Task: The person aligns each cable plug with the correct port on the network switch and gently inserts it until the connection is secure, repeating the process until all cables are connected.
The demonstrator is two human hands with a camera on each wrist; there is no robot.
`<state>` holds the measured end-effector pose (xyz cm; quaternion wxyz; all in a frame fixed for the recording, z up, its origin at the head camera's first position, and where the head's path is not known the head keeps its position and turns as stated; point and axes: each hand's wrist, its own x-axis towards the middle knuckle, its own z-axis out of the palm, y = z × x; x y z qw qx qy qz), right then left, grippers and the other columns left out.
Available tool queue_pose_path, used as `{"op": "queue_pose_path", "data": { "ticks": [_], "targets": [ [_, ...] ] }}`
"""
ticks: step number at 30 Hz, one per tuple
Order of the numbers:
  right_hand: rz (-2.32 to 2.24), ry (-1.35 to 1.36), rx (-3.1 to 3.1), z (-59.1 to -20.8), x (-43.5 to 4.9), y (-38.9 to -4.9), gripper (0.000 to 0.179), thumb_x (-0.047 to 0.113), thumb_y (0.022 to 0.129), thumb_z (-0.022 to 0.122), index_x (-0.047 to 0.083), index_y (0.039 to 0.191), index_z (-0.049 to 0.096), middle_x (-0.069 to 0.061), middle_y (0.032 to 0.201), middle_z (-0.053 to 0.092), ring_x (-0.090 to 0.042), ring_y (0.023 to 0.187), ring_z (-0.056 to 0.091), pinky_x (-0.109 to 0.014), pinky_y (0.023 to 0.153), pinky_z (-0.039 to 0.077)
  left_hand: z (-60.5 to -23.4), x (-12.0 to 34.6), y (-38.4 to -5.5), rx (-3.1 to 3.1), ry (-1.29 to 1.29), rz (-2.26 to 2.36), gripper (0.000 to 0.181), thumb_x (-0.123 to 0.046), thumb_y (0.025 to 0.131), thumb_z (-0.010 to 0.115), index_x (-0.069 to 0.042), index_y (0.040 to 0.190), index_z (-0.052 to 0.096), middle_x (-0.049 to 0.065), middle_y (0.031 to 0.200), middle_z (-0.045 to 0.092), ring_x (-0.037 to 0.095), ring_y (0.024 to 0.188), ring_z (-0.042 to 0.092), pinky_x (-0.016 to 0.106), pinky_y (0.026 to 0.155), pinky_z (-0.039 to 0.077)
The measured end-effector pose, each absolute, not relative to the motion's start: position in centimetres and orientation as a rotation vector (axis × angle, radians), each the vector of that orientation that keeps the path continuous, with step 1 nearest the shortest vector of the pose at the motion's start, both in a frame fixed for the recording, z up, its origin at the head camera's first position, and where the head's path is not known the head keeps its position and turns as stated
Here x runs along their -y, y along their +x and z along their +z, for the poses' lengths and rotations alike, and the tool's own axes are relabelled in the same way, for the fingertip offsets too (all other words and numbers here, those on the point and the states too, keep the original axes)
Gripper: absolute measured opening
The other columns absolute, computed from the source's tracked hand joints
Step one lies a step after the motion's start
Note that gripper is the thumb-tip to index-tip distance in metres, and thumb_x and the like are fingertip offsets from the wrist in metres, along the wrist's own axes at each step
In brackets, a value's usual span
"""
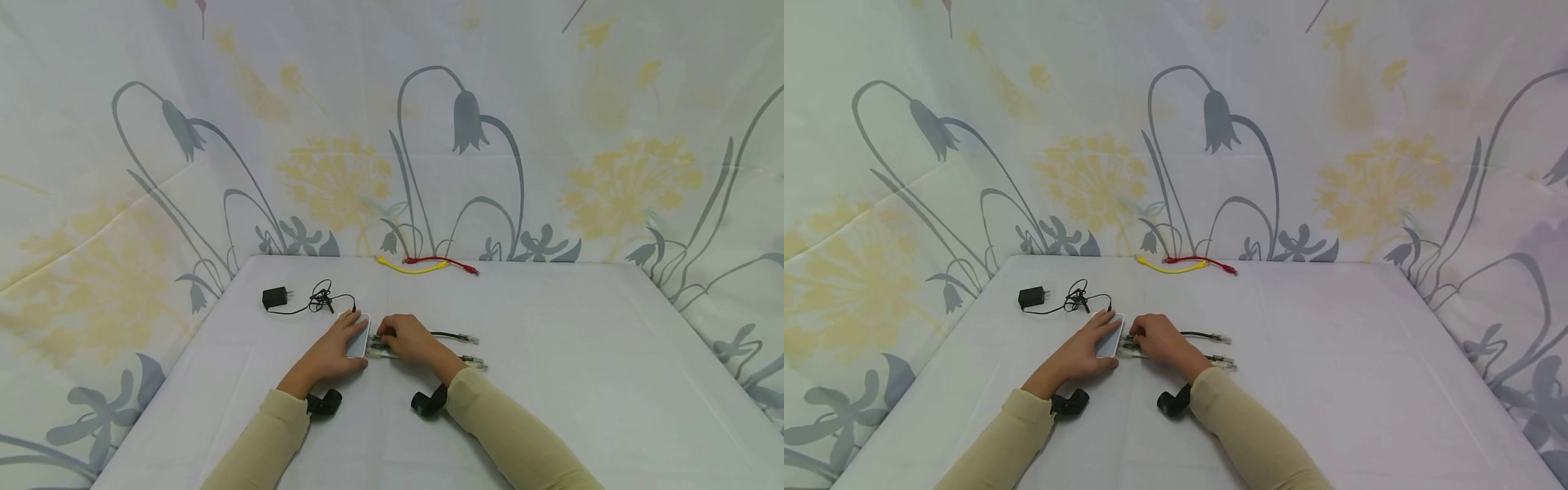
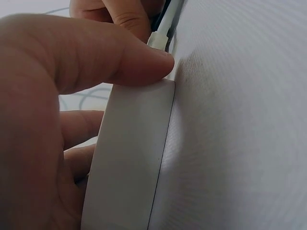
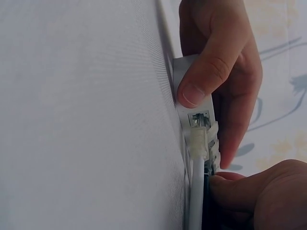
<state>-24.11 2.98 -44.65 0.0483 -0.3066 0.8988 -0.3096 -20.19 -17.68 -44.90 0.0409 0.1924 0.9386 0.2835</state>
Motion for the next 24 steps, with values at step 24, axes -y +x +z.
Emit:
{"op": "queue_pose_path", "data": {
  "ticks": [24],
  "targets": [
    [-0.731,-1.017,-2.736,-43.83,-3.45,-24.24,0.021,0.009,0.095,0.059,0.008,0.113,0.069,-0.004,0.109,0.07,-0.019,0.105,0.064,-0.037,0.093,0.051,-45.06,17.59,-20.31,-2.85,0.538,0.881,0.078,-0.028,0.078,0.071,-0.014,0.149,0.04,0.007,0.162,0.022,0.029,0.152,0.009,0.055,0.116,0.024]
  ]
}}
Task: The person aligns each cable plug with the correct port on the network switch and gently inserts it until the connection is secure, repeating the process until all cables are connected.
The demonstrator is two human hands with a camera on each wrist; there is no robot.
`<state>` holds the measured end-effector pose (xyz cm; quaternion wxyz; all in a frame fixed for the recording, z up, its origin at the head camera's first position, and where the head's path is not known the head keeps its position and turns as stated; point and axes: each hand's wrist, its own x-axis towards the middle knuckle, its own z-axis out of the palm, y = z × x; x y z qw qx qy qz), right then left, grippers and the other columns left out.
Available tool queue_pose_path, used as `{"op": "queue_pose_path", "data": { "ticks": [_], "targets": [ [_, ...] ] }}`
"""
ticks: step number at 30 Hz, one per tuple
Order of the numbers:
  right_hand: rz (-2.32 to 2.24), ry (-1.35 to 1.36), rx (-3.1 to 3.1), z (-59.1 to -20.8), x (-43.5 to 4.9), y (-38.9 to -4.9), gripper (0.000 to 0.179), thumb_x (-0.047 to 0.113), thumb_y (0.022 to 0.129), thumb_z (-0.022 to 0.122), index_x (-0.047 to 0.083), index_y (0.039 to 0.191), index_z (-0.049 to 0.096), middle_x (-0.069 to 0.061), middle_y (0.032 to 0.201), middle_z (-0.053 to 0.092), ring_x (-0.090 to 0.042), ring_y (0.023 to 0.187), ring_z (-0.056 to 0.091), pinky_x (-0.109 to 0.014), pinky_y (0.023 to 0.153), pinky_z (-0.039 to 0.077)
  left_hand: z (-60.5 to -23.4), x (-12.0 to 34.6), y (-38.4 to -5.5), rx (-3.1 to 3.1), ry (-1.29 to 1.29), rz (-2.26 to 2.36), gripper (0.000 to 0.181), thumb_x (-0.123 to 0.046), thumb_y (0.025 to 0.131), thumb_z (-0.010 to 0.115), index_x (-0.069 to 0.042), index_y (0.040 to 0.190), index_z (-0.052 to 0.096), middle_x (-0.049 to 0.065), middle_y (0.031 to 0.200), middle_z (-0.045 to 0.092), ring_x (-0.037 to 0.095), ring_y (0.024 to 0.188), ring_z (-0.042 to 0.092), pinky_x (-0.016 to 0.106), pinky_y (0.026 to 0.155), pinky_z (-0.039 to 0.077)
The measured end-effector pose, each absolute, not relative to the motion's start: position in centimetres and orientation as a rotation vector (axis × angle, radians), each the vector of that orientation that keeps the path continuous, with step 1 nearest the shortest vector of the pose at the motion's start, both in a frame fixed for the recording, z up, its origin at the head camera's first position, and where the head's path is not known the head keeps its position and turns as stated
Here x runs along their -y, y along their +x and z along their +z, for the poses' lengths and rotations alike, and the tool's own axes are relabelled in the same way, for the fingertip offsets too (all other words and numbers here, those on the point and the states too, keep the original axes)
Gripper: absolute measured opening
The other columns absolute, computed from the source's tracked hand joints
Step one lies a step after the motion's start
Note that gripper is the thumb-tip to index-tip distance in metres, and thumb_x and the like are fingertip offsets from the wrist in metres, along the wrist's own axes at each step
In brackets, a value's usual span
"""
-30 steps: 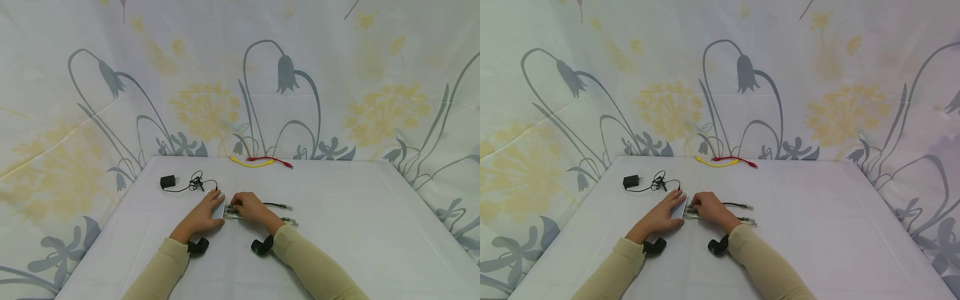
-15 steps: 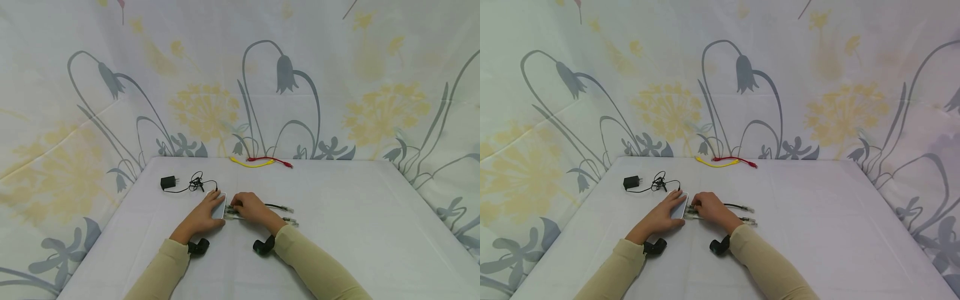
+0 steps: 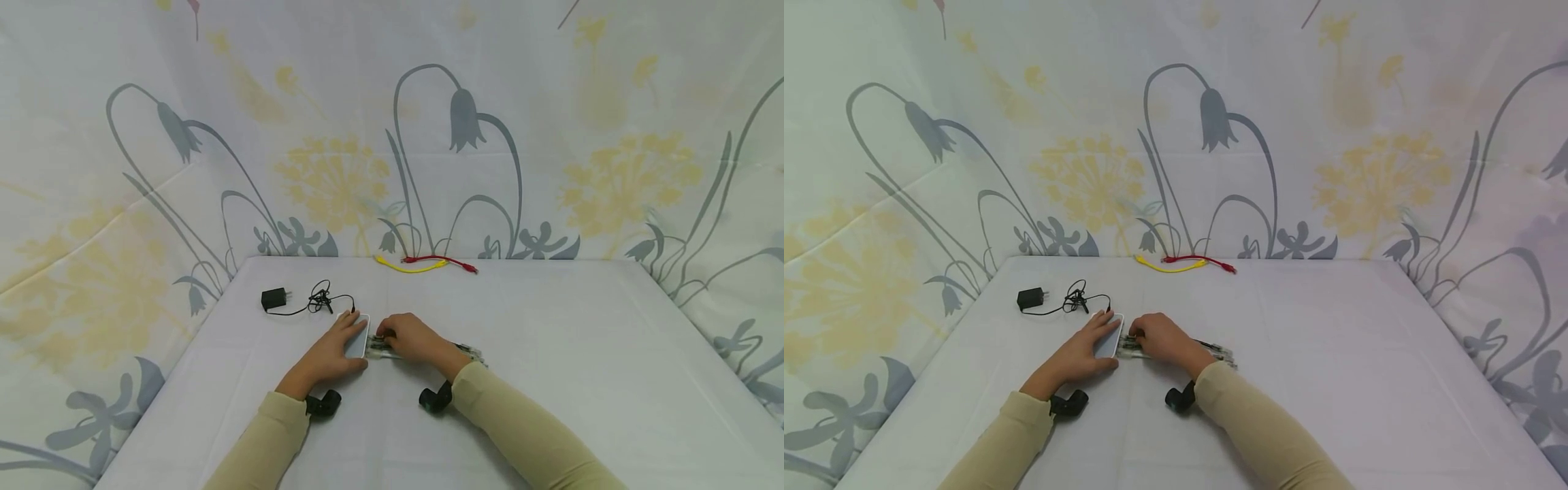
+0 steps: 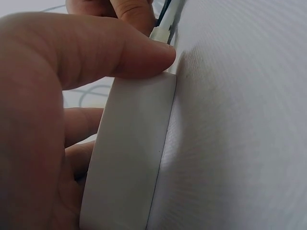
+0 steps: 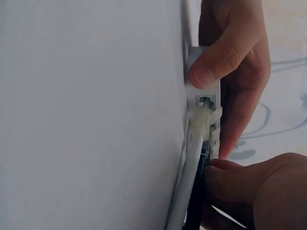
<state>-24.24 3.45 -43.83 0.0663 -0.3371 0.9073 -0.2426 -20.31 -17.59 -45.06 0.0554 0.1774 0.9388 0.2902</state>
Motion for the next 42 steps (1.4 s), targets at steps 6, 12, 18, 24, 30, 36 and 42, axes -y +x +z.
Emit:
{"op": "queue_pose_path", "data": {
  "ticks": [6,12,18,24,30,36,42],
  "targets": [
    [-0.664,-1.077,-2.718,-43.3,-3.6,-24.6,0.021,0.011,0.095,0.059,0.009,0.113,0.069,-0.002,0.108,0.071,-0.017,0.104,0.064,-0.036,0.094,0.05,-45.2,17.7,-20.4,-2.843,0.518,0.871,0.078,-0.03,0.08,0.071,-0.016,0.15,0.039,0.004,0.163,0.021,0.027,0.152,0.007,0.055,0.117,0.023],
    [-0.596,-1.092,-2.657,-42.5,-3.7,-25.0,0.022,0.015,0.096,0.057,0.011,0.112,0.07,0.0,0.11,0.071,-0.015,0.104,0.064,-0.035,0.095,0.05,-45.1,17.6,-20.2,-2.846,0.531,0.897,0.077,-0.028,0.079,0.071,-0.014,0.149,0.04,0.006,0.162,0.023,0.029,0.152,0.009,0.056,0.116,0.025],
    [-0.452,-1.152,-2.598,-41.7,-3.7,-25.7,0.023,0.02,0.097,0.056,0.013,0.115,0.069,0.001,0.11,0.07,-0.013,0.102,0.064,-0.033,0.092,0.051,-45.0,17.7,-20.1,-2.85,0.552,0.904,0.077,-0.027,0.08,0.071,-0.013,0.149,0.04,0.008,0.161,0.024,0.03,0.152,0.01,0.055,0.116,0.025],
    [-0.372,-1.176,-2.579,-41.4,-3.7,-26.8,0.023,0.021,0.097,0.057,0.014,0.115,0.069,0.001,0.11,0.071,-0.013,0.102,0.064,-0.033,0.093,0.051,-45.1,17.7,-20.2,-2.848,0.551,0.901,0.077,-0.027,0.08,0.071,-0.013,0.149,0.04,0.008,0.162,0.023,0.029,0.152,0.01,0.055,0.116,0.025],
    [-0.322,-1.16,-2.609,-41.4,-3.6,-27.8,0.023,0.021,0.097,0.057,0.013,0.114,0.07,0.0,0.11,0.071,-0.015,0.103,0.064,-0.034,0.094,0.05,-45.1,17.7,-20.0,-2.85,0.561,0.908,0.077,-0.026,0.08,0.072,-0.012,0.149,0.04,0.009,0.161,0.023,0.031,0.152,0.009,0.055,0.116,0.024],
    [-0.306,-1.095,-2.662,-41.6,-3.6,-29.1,0.025,0.019,0.096,0.057,0.012,0.116,0.071,-0.002,0.116,0.069,-0.019,0.113,0.061,-0.035,0.102,0.047,-45.3,17.8,-20.0,-2.86,0.574,0.906,0.077,-0.026,0.08,0.072,-0.012,0.149,0.04,0.009,0.161,0.023,0.031,0.152,0.01,0.056,0.116,0.025],
    [-0.293,-1.032,-2.719,-41.4,-3.8,-30.4,0.024,0.02,0.097,0.056,0.012,0.116,0.07,-0.006,0.12,0.063,-0.023,0.119,0.057,-0.038,0.106,0.043,-45.4,17.8,-20.2,-2.86,0.58,0.892,0.078,-0.027,0.08,0.071,-0.012,0.149,0.039,0.008,0.162,0.023,0.03,0.152,0.01,0.055,0.116,0.025]
  ]
}}
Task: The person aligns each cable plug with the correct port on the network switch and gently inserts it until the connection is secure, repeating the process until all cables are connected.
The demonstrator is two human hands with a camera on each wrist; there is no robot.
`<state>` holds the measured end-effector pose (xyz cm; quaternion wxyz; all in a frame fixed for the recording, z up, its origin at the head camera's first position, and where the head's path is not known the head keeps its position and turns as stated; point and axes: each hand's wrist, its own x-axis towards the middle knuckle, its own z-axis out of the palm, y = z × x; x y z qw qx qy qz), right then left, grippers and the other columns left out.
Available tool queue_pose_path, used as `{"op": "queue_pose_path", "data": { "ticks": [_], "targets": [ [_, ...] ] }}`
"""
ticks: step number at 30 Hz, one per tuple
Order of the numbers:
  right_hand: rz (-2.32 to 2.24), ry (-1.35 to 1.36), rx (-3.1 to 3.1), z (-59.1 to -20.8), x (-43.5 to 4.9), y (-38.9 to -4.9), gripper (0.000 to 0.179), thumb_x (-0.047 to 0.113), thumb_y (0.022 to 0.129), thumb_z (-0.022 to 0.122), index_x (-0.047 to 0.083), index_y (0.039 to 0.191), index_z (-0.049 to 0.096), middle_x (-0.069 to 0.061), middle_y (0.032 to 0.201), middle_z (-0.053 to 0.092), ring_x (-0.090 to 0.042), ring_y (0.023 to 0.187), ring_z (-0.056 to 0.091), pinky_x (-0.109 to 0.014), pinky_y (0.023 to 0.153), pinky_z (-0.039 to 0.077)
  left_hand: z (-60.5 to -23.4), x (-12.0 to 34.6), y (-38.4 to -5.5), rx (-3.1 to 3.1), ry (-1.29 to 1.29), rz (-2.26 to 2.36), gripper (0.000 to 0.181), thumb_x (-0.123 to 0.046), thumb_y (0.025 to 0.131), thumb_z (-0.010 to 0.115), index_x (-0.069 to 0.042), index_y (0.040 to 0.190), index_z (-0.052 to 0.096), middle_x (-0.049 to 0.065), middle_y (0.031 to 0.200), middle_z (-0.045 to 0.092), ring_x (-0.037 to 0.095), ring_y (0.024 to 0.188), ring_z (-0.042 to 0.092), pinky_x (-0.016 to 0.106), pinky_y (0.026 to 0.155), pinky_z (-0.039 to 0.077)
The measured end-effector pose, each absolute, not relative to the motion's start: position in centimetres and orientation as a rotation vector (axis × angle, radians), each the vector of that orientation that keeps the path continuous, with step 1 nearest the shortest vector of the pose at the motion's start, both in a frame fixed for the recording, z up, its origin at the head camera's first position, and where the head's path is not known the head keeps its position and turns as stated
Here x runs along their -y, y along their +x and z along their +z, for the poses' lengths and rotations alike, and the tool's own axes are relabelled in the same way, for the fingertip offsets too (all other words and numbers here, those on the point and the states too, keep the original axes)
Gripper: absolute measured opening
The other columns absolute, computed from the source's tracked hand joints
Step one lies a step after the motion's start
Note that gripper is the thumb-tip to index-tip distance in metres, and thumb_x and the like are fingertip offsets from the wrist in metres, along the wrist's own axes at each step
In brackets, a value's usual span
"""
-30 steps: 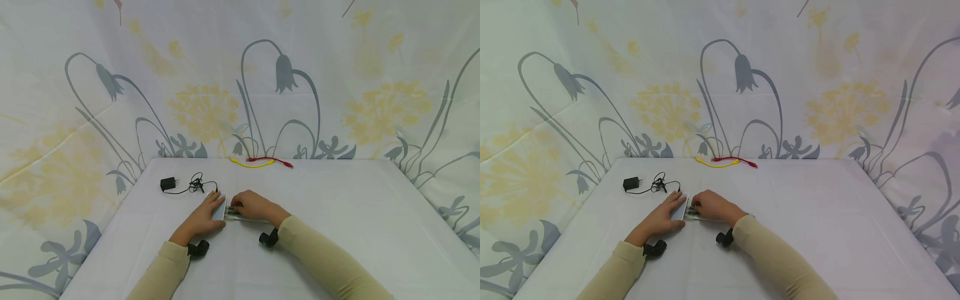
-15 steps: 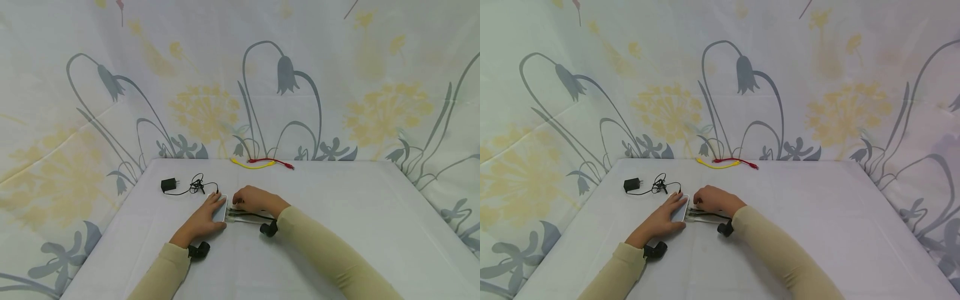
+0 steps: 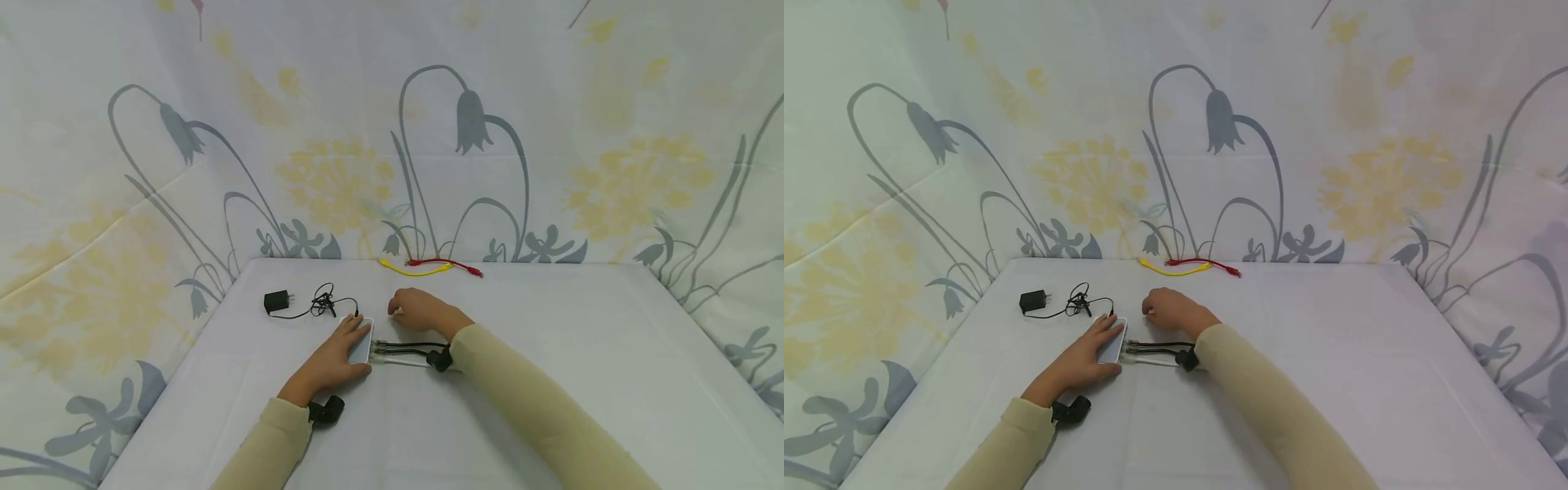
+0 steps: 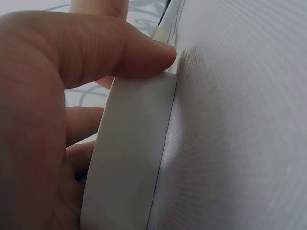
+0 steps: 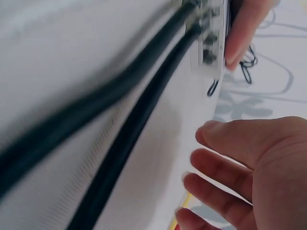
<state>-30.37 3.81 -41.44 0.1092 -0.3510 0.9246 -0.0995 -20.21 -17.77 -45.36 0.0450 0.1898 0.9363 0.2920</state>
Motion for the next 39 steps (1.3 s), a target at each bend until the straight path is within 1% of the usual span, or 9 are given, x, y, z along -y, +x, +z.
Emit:
{"op": "queue_pose_path", "data": {
  "ticks": [3,11,16,21,26,30,33,39],
  "targets": [
    [-0.307,-0.997,-2.75,-41.4,-3.9,-31.0,0.024,0.02,0.097,0.056,0.013,0.116,0.07,-0.007,0.123,0.061,-0.024,0.121,0.055,-0.04,0.107,0.042,-45.3,17.8,-20.2,-2.857,0.578,0.887,0.078,-0.028,0.08,0.07,-0.013,0.15,0.038,0.008,0.162,0.023,0.03,0.152,0.01,0.054,0.116,0.025],
    [-0.332,-0.862,-2.853,-42.2,-4.1,-32.8,0.035,0.019,0.097,0.053,0.013,0.131,0.06,-0.006,0.138,0.055,-0.026,0.133,0.048,-0.043,0.112,0.037,-45.3,17.8,-20.3,-2.863,0.573,0.874,0.078,-0.03,0.08,0.071,-0.014,0.15,0.039,0.007,0.162,0.022,0.028,0.152,0.009,0.053,0.117,0.025],
    [-0.344,-0.812,-2.887,-42.5,-4.3,-33.8,0.04,0.018,0.096,0.053,0.01,0.135,0.055,-0.009,0.142,0.052,-0.027,0.136,0.045,-0.044,0.113,0.035,-45.1,17.7,-20.3,-2.861,0.571,0.872,0.078,-0.03,0.08,0.07,-0.013,0.149,0.039,0.008,0.162,0.023,0.029,0.152,0.009,0.053,0.117,0.025],
    [-0.354,-0.752,-2.884,-42.9,-4.6,-34.5,0.046,0.023,0.096,0.054,0.008,0.139,0.049,-0.011,0.146,0.047,-0.027,0.14,0.038,-0.045,0.115,0.032,-45.0,17.7,-20.1,-2.86,0.577,0.884,0.077,-0.028,0.08,0.07,-0.012,0.149,0.04,0.009,0.161,0.024,0.03,0.152,0.01,0.054,0.117,0.025],
    [-0.311,-0.668,-2.871,-43.5,-4.8,-35.1,0.058,0.028,0.096,0.053,0.008,0.148,0.038,-0.012,0.156,0.034,-0.03,0.148,0.025,-0.046,0.118,0.025,-45.2,17.8,-20.2,-2.854,0.593,0.899,0.077,-0.026,0.08,0.071,-0.011,0.149,0.04,0.011,0.161,0.024,0.032,0.151,0.01,0.055,0.116,0.024],
    [-0.251,-0.636,-2.861,-43.7,-5.1,-35.3,0.064,0.033,0.097,0.051,0.008,0.153,0.029,-0.014,0.16,0.025,-0.034,0.15,0.017,-0.052,0.118,0.023,-45.2,17.7,-20.1,-2.852,0.587,0.886,0.077,-0.027,0.08,0.07,-0.012,0.149,0.04,0.009,0.161,0.023,0.031,0.152,0.009,0.054,0.117,0.024],
    [-0.255,-0.609,-2.853,-43.7,-5.2,-35.2,0.065,0.036,0.098,0.049,0.01,0.154,0.027,-0.014,0.16,0.024,-0.035,0.15,0.016,-0.056,0.117,0.022,-45.1,17.7,-20.0,-2.855,0.588,0.886,0.077,-0.027,0.08,0.07,-0.012,0.149,0.04,0.009,0.161,0.023,0.031,0.152,0.009,0.055,0.117,0.023],
    [-0.298,-0.56,-2.839,-43.2,-5.3,-34.9,0.068,0.041,0.097,0.052,0.013,0.154,0.027,-0.013,0.159,0.028,-0.034,0.149,0.019,-0.058,0.117,0.021,-45.1,17.8,-20.1,-2.86,0.603,0.881,0.077,-0.027,0.08,0.07,-0.011,0.149,0.039,0.01,0.161,0.023,0.032,0.151,0.01,0.055,0.116,0.024]
  ]
}}
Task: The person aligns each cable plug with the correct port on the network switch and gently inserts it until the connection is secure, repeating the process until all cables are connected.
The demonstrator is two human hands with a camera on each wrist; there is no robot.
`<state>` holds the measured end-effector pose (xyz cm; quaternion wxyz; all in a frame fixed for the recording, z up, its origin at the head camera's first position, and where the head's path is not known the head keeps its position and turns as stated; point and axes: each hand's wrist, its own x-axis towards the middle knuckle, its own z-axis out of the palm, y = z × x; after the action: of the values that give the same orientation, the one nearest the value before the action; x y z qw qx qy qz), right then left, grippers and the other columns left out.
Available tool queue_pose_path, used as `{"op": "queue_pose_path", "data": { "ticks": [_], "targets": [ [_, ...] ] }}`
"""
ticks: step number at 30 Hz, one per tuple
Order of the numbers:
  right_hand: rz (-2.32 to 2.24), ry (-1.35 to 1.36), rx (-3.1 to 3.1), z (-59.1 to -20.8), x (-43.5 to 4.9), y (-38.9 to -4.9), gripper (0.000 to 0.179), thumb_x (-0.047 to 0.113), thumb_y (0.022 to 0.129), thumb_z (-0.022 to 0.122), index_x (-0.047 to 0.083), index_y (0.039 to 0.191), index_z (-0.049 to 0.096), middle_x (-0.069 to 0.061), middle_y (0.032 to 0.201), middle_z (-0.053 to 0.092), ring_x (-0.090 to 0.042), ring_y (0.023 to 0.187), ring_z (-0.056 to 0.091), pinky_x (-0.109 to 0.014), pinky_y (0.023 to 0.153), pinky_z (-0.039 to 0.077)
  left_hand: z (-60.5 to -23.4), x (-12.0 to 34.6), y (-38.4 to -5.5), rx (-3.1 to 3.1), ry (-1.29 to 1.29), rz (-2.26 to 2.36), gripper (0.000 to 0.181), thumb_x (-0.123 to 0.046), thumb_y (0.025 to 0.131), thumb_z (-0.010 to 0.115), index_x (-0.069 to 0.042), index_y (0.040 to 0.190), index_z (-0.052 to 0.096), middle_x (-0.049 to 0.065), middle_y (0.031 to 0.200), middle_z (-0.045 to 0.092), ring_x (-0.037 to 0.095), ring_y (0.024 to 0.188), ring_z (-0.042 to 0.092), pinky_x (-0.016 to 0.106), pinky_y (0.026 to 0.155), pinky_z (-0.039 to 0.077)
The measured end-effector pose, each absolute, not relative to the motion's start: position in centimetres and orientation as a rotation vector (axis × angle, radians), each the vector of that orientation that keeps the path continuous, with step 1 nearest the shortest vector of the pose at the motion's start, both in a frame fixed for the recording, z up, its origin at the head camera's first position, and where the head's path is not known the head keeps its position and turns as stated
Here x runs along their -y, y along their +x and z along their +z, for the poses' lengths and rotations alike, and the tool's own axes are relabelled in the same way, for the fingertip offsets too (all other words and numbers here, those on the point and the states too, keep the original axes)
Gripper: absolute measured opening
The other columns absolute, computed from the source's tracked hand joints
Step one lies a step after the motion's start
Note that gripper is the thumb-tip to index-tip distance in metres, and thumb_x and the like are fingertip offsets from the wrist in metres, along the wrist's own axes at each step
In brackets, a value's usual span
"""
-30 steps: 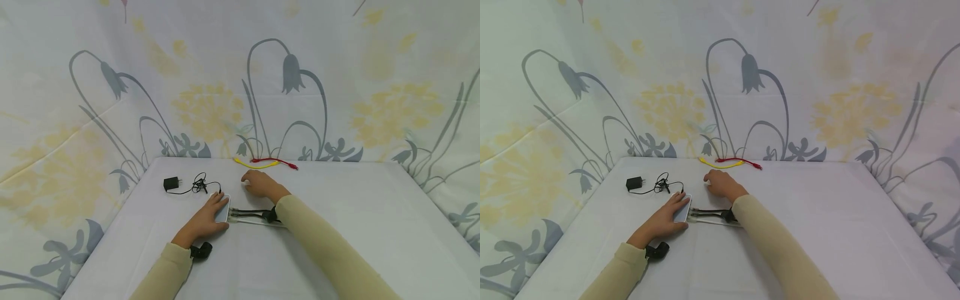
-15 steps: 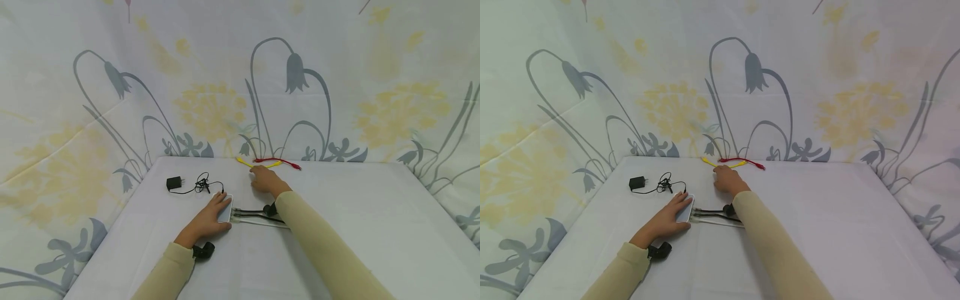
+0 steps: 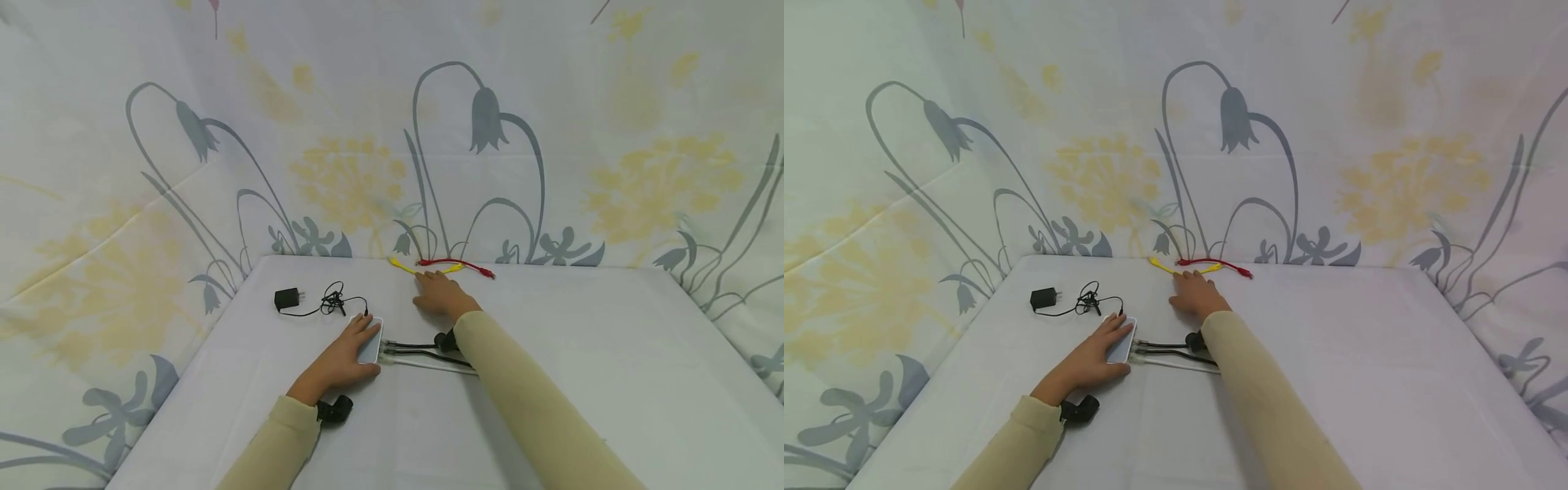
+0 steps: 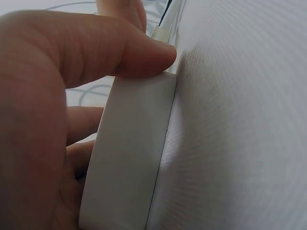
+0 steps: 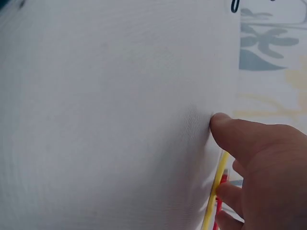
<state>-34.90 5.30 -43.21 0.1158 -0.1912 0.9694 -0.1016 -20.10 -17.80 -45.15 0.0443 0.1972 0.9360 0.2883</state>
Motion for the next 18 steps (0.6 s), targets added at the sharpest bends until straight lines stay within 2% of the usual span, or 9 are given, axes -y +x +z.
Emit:
{"op": "queue_pose_path", "data": {
  "ticks": [10,14,18],
  "targets": [
    [-0.32,-0.535,-2.841,-43.51,-5.44,-35.14,0.069,0.044,0.096,0.052,0.015,0.154,0.028,-0.014,0.159,0.026,-0.039,0.148,0.017,-0.063,0.114,0.021,-45.38,17.74,-20.17,-2.856,0.605,0.878,0.078,-0.03,0.08,0.069,-0.012,0.149,0.039,0.01,0.161,0.022,0.032,0.152,0.009,0.055,0.117,0.023],
    [-0.316,-0.513,-2.878,-43.14,-5.31,-35.04,0.068,0.045,0.095,0.052,0.016,0.153,0.031,-0.016,0.155,0.034,-0.038,0.145,0.025,-0.063,0.113,0.023,-45.3,17.76,-20.2,-2.87,0.606,0.87,0.078,-0.029,0.079,0.07,-0.011,0.149,0.039,0.01,0.161,0.024,0.033,0.151,0.011,0.055,0.116,0.024],
    [-0.239,-0.489,-2.905,-42.8,-4.86,-34.85,0.062,0.05,0.096,0.051,0.016,0.147,0.043,-0.016,0.146,0.044,-0.039,0.136,0.039,-0.06,0.109,0.031,-45.25,17.84,-20.23,-2.868,0.604,0.868,0.078,-0.029,0.079,0.07,-0.011,0.149,0.039,0.011,0.161,0.024,0.033,0.151,0.011,0.056,0.116,0.024]
  ]
}}
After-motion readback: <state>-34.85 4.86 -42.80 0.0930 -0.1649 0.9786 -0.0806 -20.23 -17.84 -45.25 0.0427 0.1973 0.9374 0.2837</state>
